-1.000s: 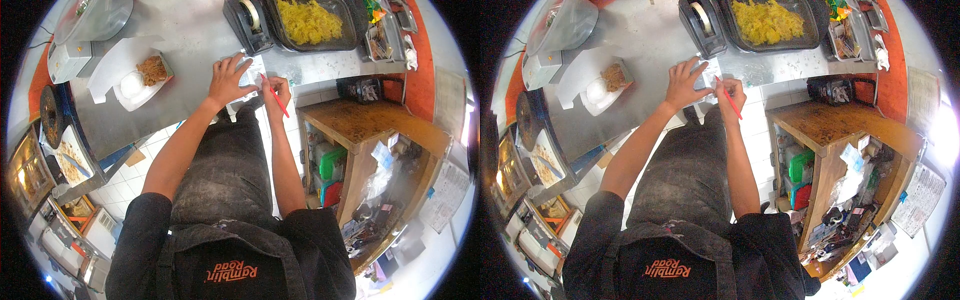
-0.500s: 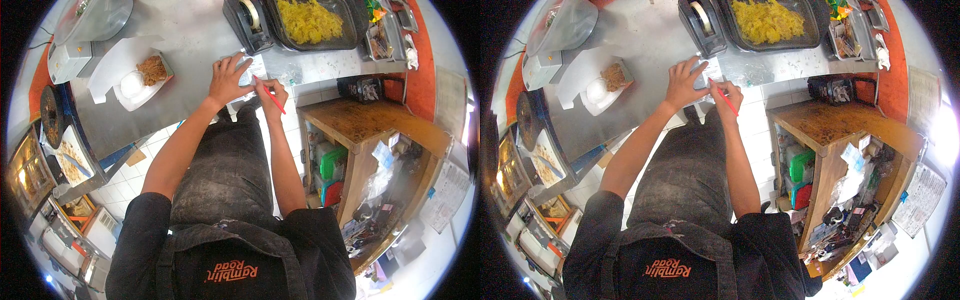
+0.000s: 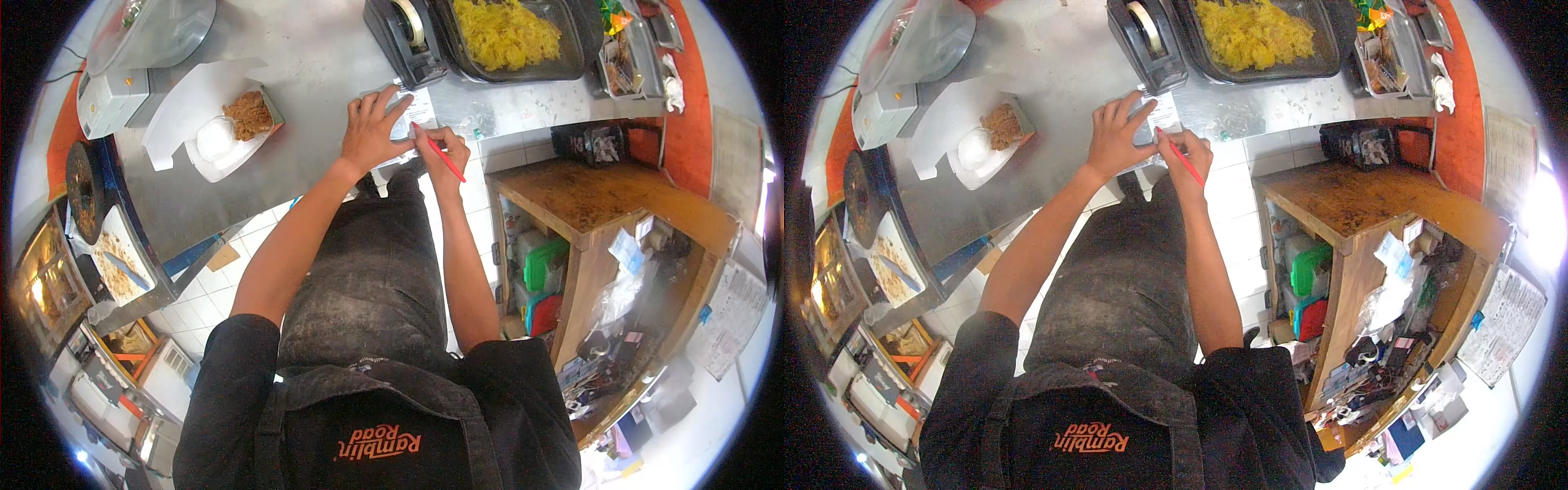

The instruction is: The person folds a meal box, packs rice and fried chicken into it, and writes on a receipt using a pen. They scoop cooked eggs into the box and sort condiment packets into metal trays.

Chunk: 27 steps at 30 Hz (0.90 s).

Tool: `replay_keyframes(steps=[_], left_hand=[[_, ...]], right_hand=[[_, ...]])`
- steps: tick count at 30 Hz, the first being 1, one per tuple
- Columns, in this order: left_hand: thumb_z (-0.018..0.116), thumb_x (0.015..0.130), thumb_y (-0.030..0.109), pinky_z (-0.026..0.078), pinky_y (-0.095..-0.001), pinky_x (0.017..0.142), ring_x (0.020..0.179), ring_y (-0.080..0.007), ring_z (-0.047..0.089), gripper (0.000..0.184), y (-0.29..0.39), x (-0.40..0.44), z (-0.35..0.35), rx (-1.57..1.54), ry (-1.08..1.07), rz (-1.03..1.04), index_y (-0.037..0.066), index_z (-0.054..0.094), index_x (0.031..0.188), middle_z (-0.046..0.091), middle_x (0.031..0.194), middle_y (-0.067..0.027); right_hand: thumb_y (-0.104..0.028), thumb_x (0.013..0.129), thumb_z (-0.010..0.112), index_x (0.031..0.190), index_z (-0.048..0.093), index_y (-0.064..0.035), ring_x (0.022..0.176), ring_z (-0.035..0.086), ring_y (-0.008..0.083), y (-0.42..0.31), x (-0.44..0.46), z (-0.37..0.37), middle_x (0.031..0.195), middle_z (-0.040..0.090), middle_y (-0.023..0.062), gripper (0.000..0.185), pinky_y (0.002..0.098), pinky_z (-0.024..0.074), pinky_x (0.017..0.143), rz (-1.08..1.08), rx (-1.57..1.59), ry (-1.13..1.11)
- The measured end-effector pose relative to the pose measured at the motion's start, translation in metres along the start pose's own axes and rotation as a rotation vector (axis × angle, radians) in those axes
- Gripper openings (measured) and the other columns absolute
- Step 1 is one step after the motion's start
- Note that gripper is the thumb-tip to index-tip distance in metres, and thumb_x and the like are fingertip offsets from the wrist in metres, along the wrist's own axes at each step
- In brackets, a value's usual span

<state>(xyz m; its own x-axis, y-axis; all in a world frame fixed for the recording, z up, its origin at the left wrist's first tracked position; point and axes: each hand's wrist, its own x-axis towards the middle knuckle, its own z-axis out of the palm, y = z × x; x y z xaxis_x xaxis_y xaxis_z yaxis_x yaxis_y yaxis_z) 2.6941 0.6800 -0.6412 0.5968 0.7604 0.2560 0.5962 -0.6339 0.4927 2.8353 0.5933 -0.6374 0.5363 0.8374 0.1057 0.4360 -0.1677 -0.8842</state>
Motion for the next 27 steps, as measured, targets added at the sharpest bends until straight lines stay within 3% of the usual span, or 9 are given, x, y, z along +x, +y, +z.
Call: replay_keyframes(steps=[8, 10, 13, 18, 24, 27], left_hand=[[0.079, 0.069, 0.047, 0.029, -0.0490, 0.104, 0.123, -0.0279, 0.042, 0.072, -0.001, 0.000, 0.000, -0.002, -0.007, -0.005, 0.016, 0.060, 0.131, 0.045, 0.140, -0.0063], [0.079, 0.069, 0.049, 0.029, -0.0492, 0.104, 0.124, -0.0283, 0.042, 0.073, -0.001, 0.001, -0.002, -0.010, -0.015, -0.008, 0.016, 0.060, 0.132, 0.045, 0.140, -0.0063], [0.080, 0.067, 0.051, 0.029, -0.0485, 0.104, 0.123, -0.0288, 0.042, 0.077, 0.000, 0.001, -0.003, -0.016, -0.024, -0.013, 0.017, 0.060, 0.133, 0.045, 0.141, -0.0064], [0.081, 0.065, 0.054, 0.028, -0.0473, 0.104, 0.124, -0.0287, 0.041, 0.081, 0.000, 0.000, -0.001, -0.011, -0.034, -0.031, 0.018, 0.059, 0.134, 0.045, 0.142, -0.0067], [0.080, 0.066, 0.052, 0.027, -0.0466, 0.104, 0.125, -0.0277, 0.040, 0.079, -0.001, 0.001, -0.002, -0.028, -0.054, -0.030, 0.019, 0.059, 0.134, 0.044, 0.143, -0.0069], [0.079, 0.068, 0.050, 0.027, -0.0467, 0.104, 0.126, -0.0275, 0.040, 0.077, -0.001, 0.001, -0.002, -0.025, -0.066, -0.040, 0.019, 0.059, 0.135, 0.044, 0.143, -0.0070]], right_hand=[[-0.014, 0.080, 0.079, 0.074, 0.067, -0.0061, 0.063, 0.058, 0.0163, 0.002, -0.001, 0.002, 0.069, 0.069, 0.0049, 0.015, 0.0312, 0.0444, 0.069, -0.028, -0.019, 0.020], [-0.009, 0.082, 0.078, 0.076, 0.066, -0.0019, 0.066, 0.057, 0.0067, 0.002, 0.000, 0.001, 0.073, 0.069, 0.0052, 0.015, 0.0231, 0.0457, 0.064, 0.047, 0.142, 0.067], [-0.007, 0.085, 0.075, 0.077, 0.065, -0.0014, 0.068, 0.054, 0.0044, -0.001, -0.002, -0.001, 0.073, 0.066, 0.0023, 0.014, 0.0211, 0.0444, 0.063, 0.122, 0.277, 0.091], [-0.006, 0.087, 0.072, 0.075, 0.062, -0.0020, 0.067, 0.051, 0.0037, 0.004, 0.000, -0.005, 0.072, 0.061, -0.0013, 0.016, 0.0198, 0.0429, 0.063, 0.193, 0.273, 0.075], [-0.006, 0.086, 0.073, 0.076, 0.062, -0.0016, 0.068, 0.052, 0.0034, 0.006, 0.000, 0.001, 0.073, 0.064, 0.0007, 0.016, 0.0195, 0.0432, 0.063, 0.169, 0.284, 0.043], [-0.008, 0.080, 0.078, 0.072, 0.062, -0.0024, 0.060, 0.056, 0.0086, 0.010, 0.000, 0.003, 0.066, 0.066, 0.0052, 0.019, 0.0251, 0.0463, 0.057, 0.084, 0.179, 0.067]])
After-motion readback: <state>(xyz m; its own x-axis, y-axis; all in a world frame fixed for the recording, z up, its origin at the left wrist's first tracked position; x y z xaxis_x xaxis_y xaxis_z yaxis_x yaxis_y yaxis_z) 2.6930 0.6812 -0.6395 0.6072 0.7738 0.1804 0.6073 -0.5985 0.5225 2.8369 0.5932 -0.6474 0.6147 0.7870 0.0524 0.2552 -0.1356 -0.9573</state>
